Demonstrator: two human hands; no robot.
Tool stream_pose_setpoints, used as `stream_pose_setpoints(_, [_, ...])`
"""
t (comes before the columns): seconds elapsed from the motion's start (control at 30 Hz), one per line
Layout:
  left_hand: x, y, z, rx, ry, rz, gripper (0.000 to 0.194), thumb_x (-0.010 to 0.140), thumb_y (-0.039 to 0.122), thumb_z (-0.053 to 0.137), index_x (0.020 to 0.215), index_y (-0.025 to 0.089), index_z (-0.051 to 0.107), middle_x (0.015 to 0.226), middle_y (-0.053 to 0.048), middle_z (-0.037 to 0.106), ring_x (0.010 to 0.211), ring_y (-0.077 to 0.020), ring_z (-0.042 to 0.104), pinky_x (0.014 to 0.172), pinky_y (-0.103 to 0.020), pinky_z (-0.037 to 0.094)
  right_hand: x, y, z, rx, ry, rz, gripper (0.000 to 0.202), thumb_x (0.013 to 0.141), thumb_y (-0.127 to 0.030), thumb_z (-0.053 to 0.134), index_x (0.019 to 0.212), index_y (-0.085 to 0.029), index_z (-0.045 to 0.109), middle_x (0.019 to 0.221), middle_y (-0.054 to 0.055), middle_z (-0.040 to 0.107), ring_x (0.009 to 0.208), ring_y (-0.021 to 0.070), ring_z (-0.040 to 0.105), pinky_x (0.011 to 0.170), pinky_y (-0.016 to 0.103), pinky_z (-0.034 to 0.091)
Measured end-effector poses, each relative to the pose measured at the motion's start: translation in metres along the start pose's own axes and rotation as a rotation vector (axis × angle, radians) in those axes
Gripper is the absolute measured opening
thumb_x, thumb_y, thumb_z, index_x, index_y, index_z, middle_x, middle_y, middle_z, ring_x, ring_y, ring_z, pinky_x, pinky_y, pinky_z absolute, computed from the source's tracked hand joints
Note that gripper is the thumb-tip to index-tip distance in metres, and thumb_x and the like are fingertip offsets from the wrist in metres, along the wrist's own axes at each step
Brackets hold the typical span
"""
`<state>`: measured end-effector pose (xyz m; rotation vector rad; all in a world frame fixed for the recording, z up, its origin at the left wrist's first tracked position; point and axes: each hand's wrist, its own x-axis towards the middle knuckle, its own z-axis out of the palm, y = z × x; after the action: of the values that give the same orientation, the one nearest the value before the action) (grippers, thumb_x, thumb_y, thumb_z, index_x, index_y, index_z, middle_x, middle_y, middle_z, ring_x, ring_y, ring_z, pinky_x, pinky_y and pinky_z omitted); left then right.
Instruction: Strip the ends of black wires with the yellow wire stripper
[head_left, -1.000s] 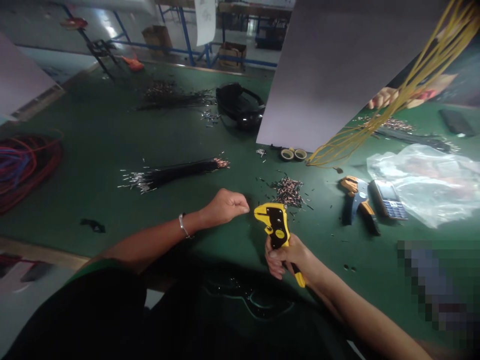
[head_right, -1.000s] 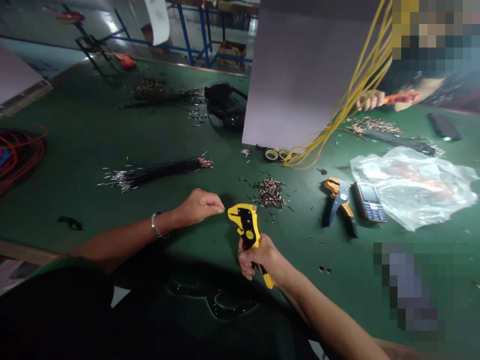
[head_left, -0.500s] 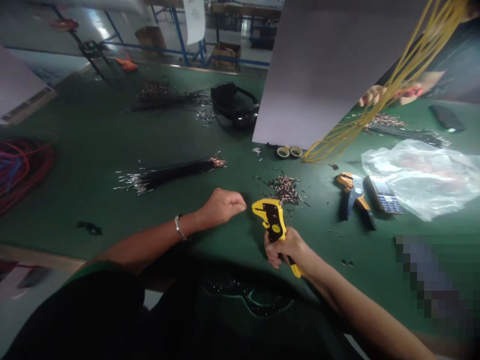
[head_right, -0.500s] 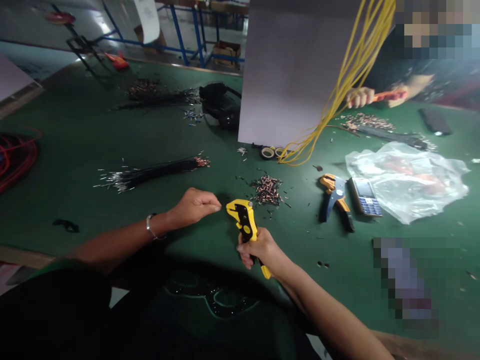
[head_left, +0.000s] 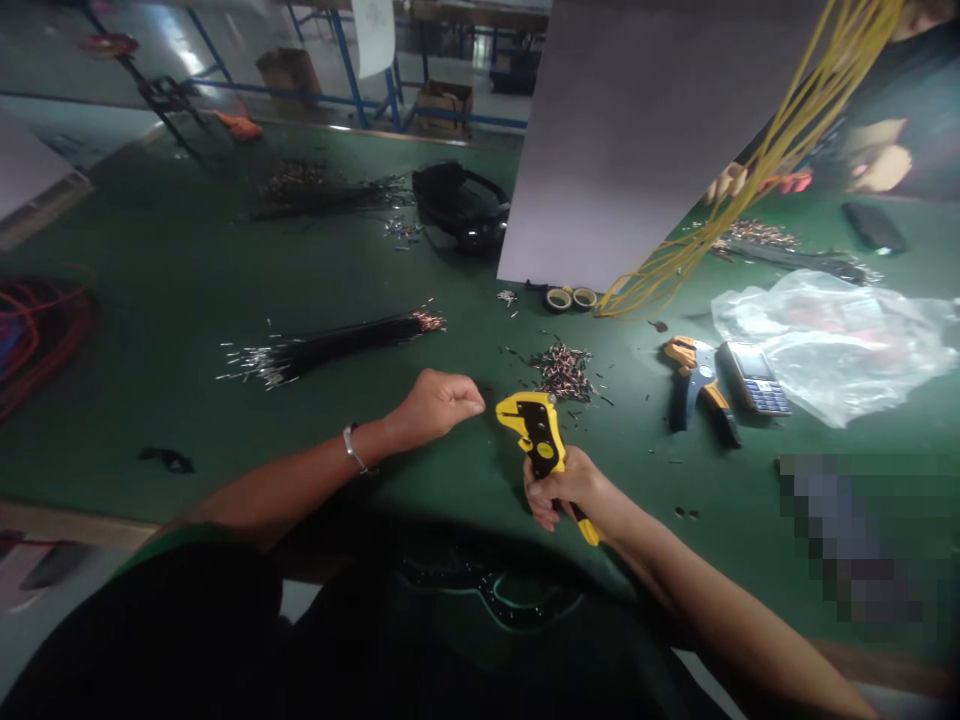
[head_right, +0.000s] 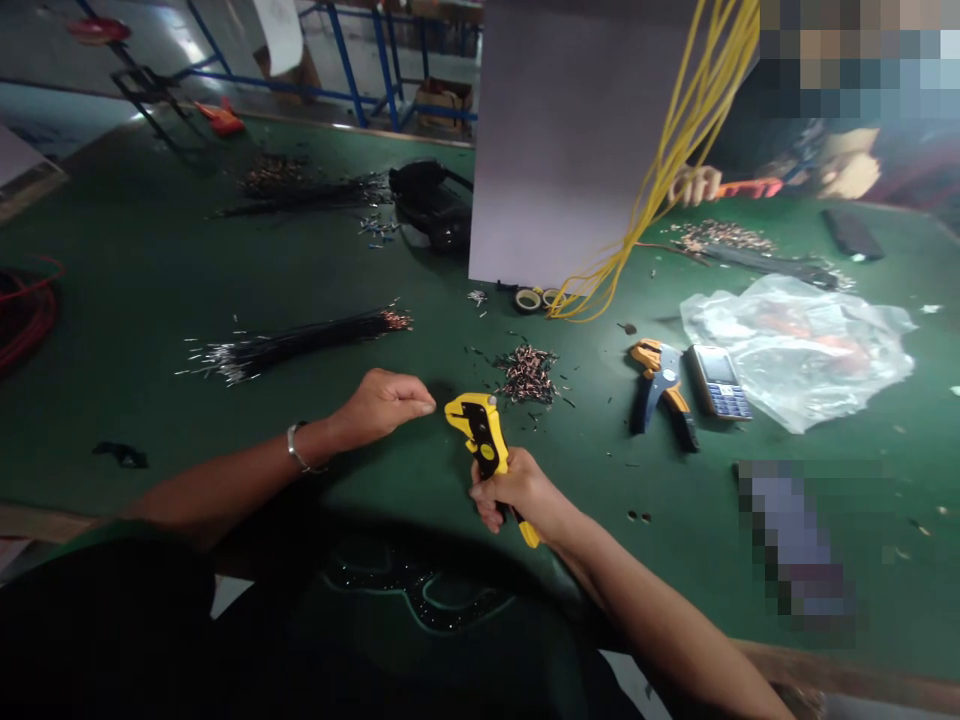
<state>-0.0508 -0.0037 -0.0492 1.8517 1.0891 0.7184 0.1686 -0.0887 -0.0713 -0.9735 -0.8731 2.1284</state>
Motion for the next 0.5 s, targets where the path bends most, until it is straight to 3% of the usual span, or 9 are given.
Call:
stream_pose_setpoints(0.2, [0.0056,-0.0079,-0.0045,-0.003,-0.015,0.004,0.012,0.072,0.021,0.065,0.064,0.013,0.07,0.057,0.0,0.066,0.052,-0.0085,0.055,0.051,-0.018,0.04,-0.0045,-0.0018,-0.0005,0.017,-0.034,0.028,0.01,0.062,-0.014,0.065,0.057,-0.014,0.055,0.041,-0.002,0.052,0.035,0.0097,0.043,0.036,0.024,0.04])
stream_pose_setpoints(0.5, [0.0004,-0.0022,0.0032,0.023,-0.01,0.013,0.014,0.074,0.02,0.062,0.063,0.013,0.068,0.055,0.0,0.064,0.049,-0.0069,0.052,0.049,-0.017,0.039,-0.0009,-0.006,-0.0036,0.099,-0.067,0.032,0.011,0.062,-0.012,0.064,0.057,-0.014,0.054,0.046,-0.003,0.05,0.036,0.0094,0.044,0.036,0.025,0.041])
